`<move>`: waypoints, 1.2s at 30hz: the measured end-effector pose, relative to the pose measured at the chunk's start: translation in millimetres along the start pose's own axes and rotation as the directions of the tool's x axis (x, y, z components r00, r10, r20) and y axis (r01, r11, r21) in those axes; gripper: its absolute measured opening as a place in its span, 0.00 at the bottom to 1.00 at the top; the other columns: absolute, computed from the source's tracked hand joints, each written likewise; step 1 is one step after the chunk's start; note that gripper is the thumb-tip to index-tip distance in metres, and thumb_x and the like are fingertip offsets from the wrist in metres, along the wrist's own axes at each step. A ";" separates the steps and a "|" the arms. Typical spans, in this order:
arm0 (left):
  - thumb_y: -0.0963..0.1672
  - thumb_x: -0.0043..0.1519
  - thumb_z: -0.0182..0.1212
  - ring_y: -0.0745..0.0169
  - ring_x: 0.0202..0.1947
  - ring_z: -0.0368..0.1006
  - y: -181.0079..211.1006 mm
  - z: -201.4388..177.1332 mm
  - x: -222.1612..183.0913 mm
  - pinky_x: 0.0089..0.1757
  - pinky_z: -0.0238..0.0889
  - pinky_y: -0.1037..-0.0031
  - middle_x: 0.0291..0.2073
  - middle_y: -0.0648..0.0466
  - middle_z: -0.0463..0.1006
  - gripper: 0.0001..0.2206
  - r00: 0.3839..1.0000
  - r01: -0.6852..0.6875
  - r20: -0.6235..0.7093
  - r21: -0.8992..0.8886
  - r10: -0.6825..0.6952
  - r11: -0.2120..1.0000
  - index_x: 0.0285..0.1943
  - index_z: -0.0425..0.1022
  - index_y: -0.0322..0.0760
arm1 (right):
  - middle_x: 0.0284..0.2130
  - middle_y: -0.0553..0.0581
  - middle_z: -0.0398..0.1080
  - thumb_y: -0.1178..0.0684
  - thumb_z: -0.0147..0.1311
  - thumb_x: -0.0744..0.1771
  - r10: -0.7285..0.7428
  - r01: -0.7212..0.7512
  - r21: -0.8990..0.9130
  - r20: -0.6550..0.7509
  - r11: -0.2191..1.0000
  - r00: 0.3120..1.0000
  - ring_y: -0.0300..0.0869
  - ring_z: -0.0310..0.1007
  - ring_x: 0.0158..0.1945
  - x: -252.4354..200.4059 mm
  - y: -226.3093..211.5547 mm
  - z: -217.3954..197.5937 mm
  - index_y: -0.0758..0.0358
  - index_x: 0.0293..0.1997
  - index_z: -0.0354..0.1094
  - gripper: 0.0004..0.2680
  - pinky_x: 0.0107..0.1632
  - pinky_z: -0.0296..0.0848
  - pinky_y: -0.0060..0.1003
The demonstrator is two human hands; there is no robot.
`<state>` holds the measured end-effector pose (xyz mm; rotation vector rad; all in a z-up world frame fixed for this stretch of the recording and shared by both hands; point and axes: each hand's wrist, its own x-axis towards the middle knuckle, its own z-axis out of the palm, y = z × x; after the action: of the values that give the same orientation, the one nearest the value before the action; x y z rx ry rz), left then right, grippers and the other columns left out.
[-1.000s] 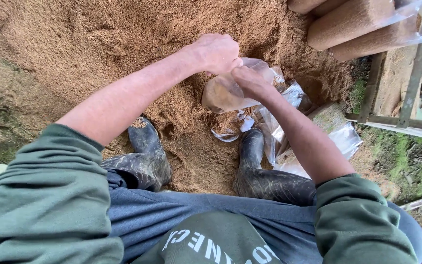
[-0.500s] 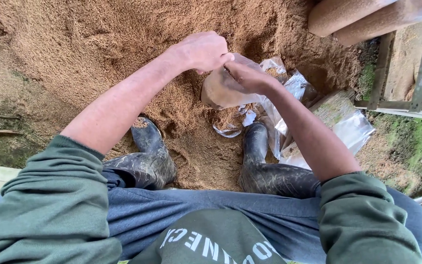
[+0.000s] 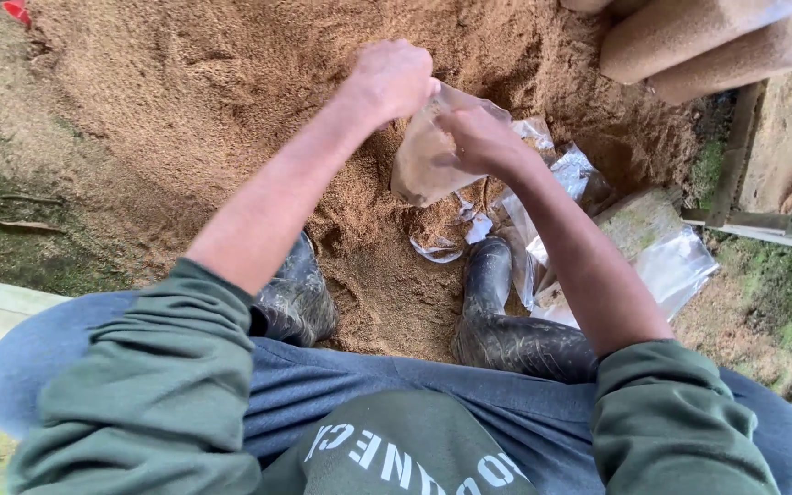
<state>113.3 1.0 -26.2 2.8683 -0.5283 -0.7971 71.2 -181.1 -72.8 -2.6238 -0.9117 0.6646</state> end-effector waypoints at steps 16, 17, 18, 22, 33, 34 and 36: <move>0.37 0.55 0.61 0.31 0.38 0.81 -2.0 111.9 64.8 0.36 0.76 0.44 0.30 0.37 0.81 0.07 0.924 0.077 -0.329 -0.343 -0.197 0.936 0.38 0.82 0.29 | 0.43 0.76 0.72 0.63 0.54 0.71 0.239 0.017 0.741 -0.238 0.671 0.942 0.55 0.76 0.42 -76.2 -20.2 -110.1 0.75 0.54 0.68 0.07 0.48 0.78 0.50; 0.39 0.55 0.62 0.35 0.36 0.81 -2.4 110.5 61.5 0.36 0.76 0.49 0.29 0.39 0.82 0.06 0.925 0.031 -0.338 -0.384 -0.172 0.923 0.37 0.84 0.35 | 0.43 0.69 0.73 0.61 0.55 0.72 0.383 0.034 0.843 -0.279 0.536 0.881 0.50 0.78 0.42 -79.0 -5.2 -103.1 0.69 0.54 0.68 0.06 0.49 0.83 0.45; 0.40 0.55 0.63 0.39 0.35 0.82 -2.6 108.9 58.1 0.35 0.76 0.54 0.28 0.42 0.83 0.06 0.926 -0.015 -0.348 -0.424 -0.147 0.906 0.35 0.86 0.41 | 0.43 0.62 0.74 0.58 0.56 0.72 0.523 0.075 0.918 -0.288 0.389 0.802 0.44 0.80 0.43 -82.0 9.8 -96.2 0.62 0.54 0.68 0.06 0.50 0.87 0.40; 0.36 0.63 0.52 0.75 0.10 0.65 34.1 63.5 21.2 0.12 0.57 0.89 0.29 0.51 0.84 0.12 0.960 -0.098 -0.252 -0.716 -0.125 0.691 0.47 0.82 0.35 | 0.40 0.54 0.75 0.56 0.55 0.70 0.670 0.104 0.988 -0.154 0.114 0.727 0.38 0.79 0.42 -82.5 40.2 -66.1 0.61 0.50 0.67 0.05 0.48 0.85 0.28; 0.38 0.65 0.56 0.78 0.11 0.60 47.2 -15.3 -39.6 0.12 0.47 0.88 0.33 0.45 0.87 0.09 0.497 -0.616 -0.840 -0.518 -0.217 0.593 0.51 0.77 0.30 | 0.44 0.57 0.73 0.59 0.55 0.66 0.713 -0.339 0.857 -0.047 0.388 0.700 0.40 0.72 0.43 -32.6 38.6 148.9 0.60 0.51 0.70 0.09 0.45 0.79 0.34; 0.38 0.65 0.56 0.78 0.11 0.60 45.9 -29.0 -54.4 0.12 0.47 0.88 0.33 0.45 0.87 0.09 0.499 -0.614 -0.840 -0.515 -0.212 0.597 0.51 0.77 0.30 | 0.44 0.57 0.73 0.59 0.55 0.66 0.712 -0.334 0.861 -0.046 0.384 0.701 0.40 0.72 0.43 -24.5 14.6 148.8 0.60 0.51 0.70 0.09 0.45 0.79 0.34; 0.36 0.67 0.53 0.76 0.09 0.73 42.6 -58.1 -82.9 0.10 0.57 0.92 0.34 0.43 0.88 0.10 0.525 -0.649 -0.818 -0.563 -0.234 0.512 0.56 0.75 0.31 | 0.56 0.61 0.65 0.48 0.58 0.66 0.442 -0.390 0.325 -0.102 0.862 0.891 0.50 0.61 0.61 -5.9 -33.6 146.7 0.63 0.56 0.64 0.16 0.65 0.64 0.49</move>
<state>64.3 -7.6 71.7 1.7666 -0.2530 0.4022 -24.7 -142.8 -182.4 -2.5607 -0.1635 0.6006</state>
